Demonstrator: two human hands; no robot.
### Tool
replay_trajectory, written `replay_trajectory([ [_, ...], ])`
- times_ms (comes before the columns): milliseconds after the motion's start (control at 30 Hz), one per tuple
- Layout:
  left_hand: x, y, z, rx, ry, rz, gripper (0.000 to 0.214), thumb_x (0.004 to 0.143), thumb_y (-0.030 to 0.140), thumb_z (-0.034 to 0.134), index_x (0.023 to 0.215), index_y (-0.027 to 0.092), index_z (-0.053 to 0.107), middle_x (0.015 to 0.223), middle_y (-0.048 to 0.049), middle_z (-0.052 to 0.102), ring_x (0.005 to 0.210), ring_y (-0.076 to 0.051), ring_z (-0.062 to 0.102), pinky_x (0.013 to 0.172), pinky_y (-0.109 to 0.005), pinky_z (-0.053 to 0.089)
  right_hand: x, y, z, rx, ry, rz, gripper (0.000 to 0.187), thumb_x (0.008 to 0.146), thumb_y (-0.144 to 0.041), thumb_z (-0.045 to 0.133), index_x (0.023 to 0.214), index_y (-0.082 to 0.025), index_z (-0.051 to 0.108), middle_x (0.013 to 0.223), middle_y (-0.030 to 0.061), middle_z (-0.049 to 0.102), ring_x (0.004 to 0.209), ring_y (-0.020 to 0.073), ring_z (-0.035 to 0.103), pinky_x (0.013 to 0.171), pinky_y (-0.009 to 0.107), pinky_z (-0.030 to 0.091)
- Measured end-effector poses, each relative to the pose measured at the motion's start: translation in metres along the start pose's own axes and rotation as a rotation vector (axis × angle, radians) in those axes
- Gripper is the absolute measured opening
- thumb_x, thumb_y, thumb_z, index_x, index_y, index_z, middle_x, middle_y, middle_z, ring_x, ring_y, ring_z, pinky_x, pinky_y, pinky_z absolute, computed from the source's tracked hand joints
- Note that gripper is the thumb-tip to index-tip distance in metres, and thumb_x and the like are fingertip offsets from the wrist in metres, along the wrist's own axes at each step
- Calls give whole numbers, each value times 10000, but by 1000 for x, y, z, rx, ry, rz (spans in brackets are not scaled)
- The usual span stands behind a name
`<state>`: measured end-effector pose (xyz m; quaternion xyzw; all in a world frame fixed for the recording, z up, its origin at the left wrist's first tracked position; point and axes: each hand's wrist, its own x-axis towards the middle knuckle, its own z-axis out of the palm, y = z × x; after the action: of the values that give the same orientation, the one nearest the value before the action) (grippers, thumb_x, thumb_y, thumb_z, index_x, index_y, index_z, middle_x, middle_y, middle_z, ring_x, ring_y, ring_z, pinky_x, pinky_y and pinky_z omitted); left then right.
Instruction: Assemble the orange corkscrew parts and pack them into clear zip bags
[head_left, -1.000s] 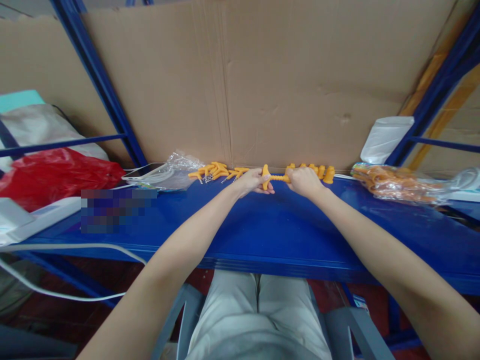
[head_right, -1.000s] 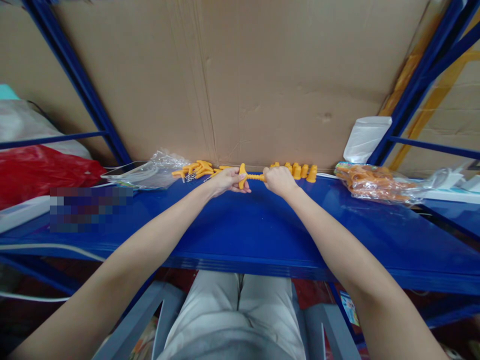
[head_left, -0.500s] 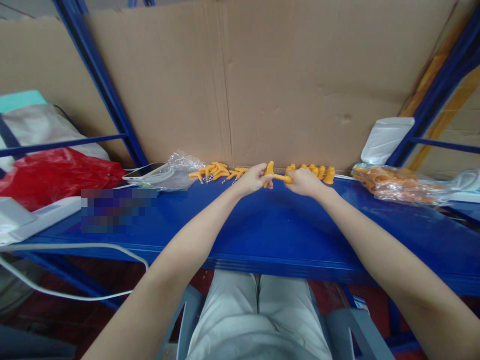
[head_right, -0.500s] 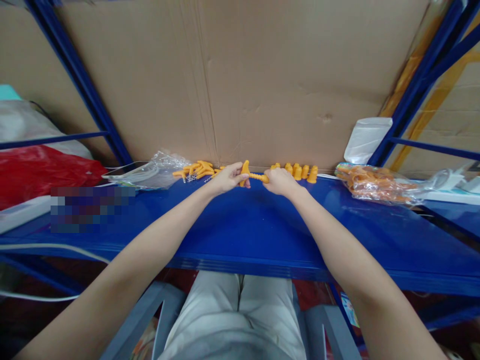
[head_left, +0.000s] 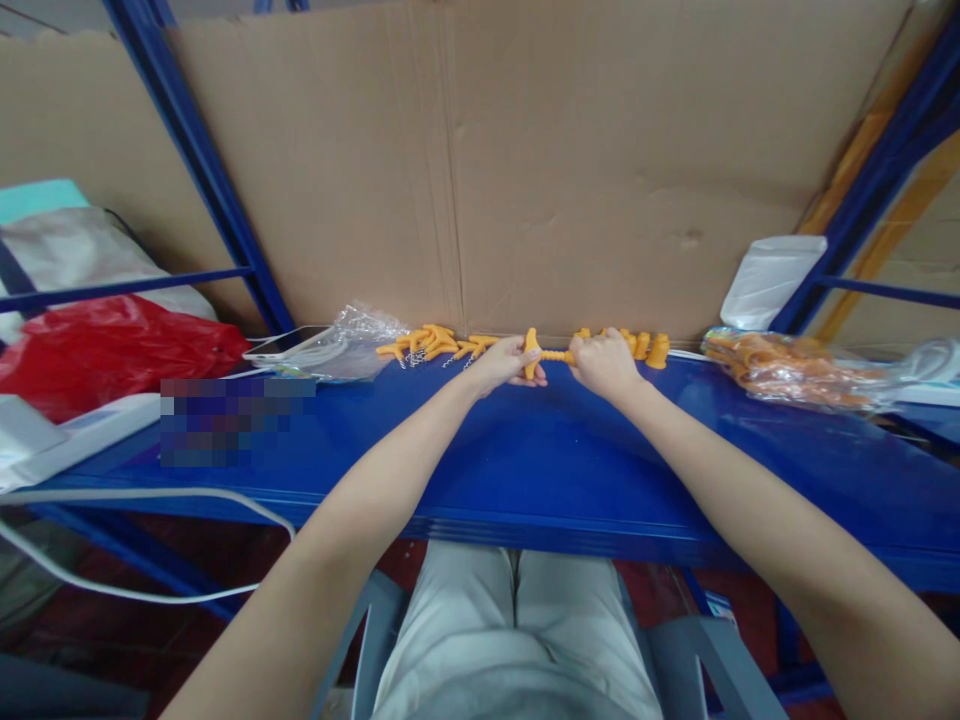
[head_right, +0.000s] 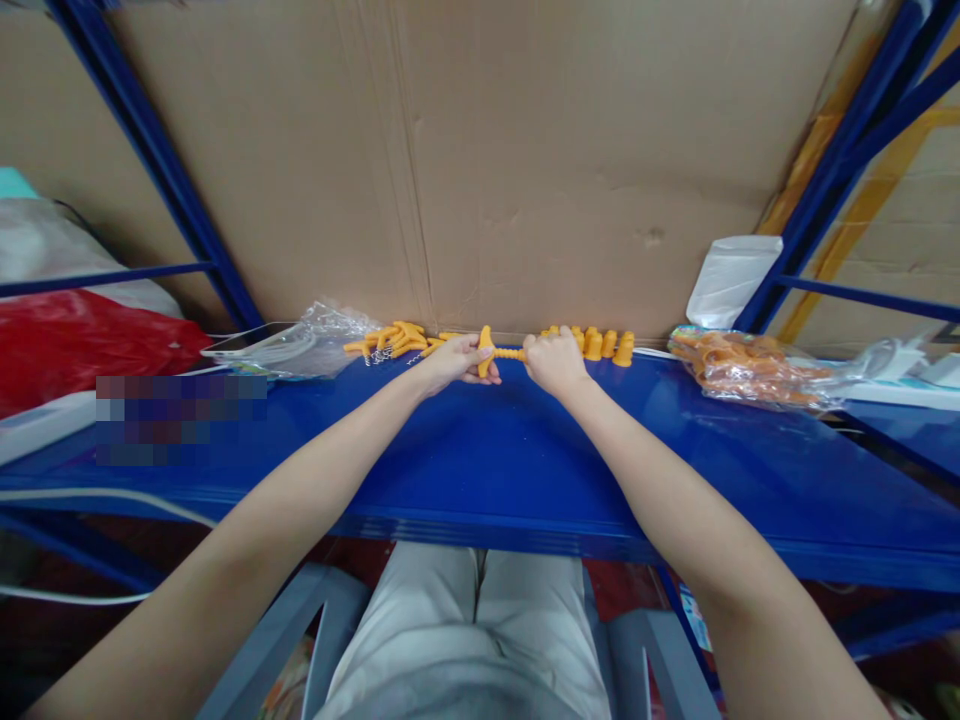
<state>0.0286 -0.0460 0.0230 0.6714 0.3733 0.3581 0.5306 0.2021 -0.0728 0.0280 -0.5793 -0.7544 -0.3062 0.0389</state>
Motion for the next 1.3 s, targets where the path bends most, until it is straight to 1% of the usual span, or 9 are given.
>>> replay_trajectory([
  [200,4,-4,-2,44,-26,-25,109,921,214,557,884,143,484,624,-25,671,577,-123,677,645,-253,540,0,0,3,-10,-9,-11,347,877,-171,340,967,-29,644,872,240,699,873,298,656,784,368,284],
  [300,4,-5,-3,50,-32,-17,110,926,223,550,887,139,491,626,-24,674,584,-122,681,680,-269,550,-1,1,4,-5,-1,-8,338,877,-190,359,965,-38,648,871,227,703,866,284,653,799,367,276],
  [433,4,-6,-3,40,-55,-11,106,932,219,540,890,135,491,635,-24,679,588,-117,683,722,-291,559,-1,4,6,21,6,11,337,884,-225,375,948,-59,662,880,213,709,859,275,652,788,358,276],
  [567,4,-6,-4,12,-82,-11,128,918,218,569,866,135,486,632,-21,675,577,-118,682,700,-281,559,-1,6,8,42,18,28,344,880,-244,386,928,-64,674,879,216,708,858,279,650,774,355,281],
  [767,5,-7,-6,7,-107,-13,136,919,225,569,860,133,488,641,-24,677,565,-118,679,696,-284,559,-1,4,8,54,-9,53,360,878,-248,382,932,-60,685,877,222,706,875,292,651,786,362,306],
  [933,5,-7,-7,1,-117,-8,146,918,228,572,858,135,477,634,-20,676,564,-111,677,680,-266,556,-1,2,6,53,-33,36,350,873,-224,391,955,-51,684,877,232,705,881,300,653,805,369,338],
  [1067,4,-7,-8,20,-94,-14,118,934,209,539,865,135,478,631,-13,671,566,-109,679,694,-274,559,0,2,5,56,-47,30,359,882,-223,386,974,-40,681,891,245,701,908,316,657,778,360,376],
  [1167,4,-8,-7,24,-88,-12,118,928,217,551,874,134,485,632,-13,672,567,-113,681,708,-286,562,0,1,4,59,-59,39,362,887,-223,383,984,-37,678,903,249,700,914,319,660,753,350,396],
  [1300,4,-8,-6,23,-83,-17,135,923,221,560,853,135,483,622,-18,671,561,-120,682,672,-273,560,-1,1,3,58,-67,46,357,892,-226,386,982,-41,678,902,244,701,914,314,664,751,346,408],
])
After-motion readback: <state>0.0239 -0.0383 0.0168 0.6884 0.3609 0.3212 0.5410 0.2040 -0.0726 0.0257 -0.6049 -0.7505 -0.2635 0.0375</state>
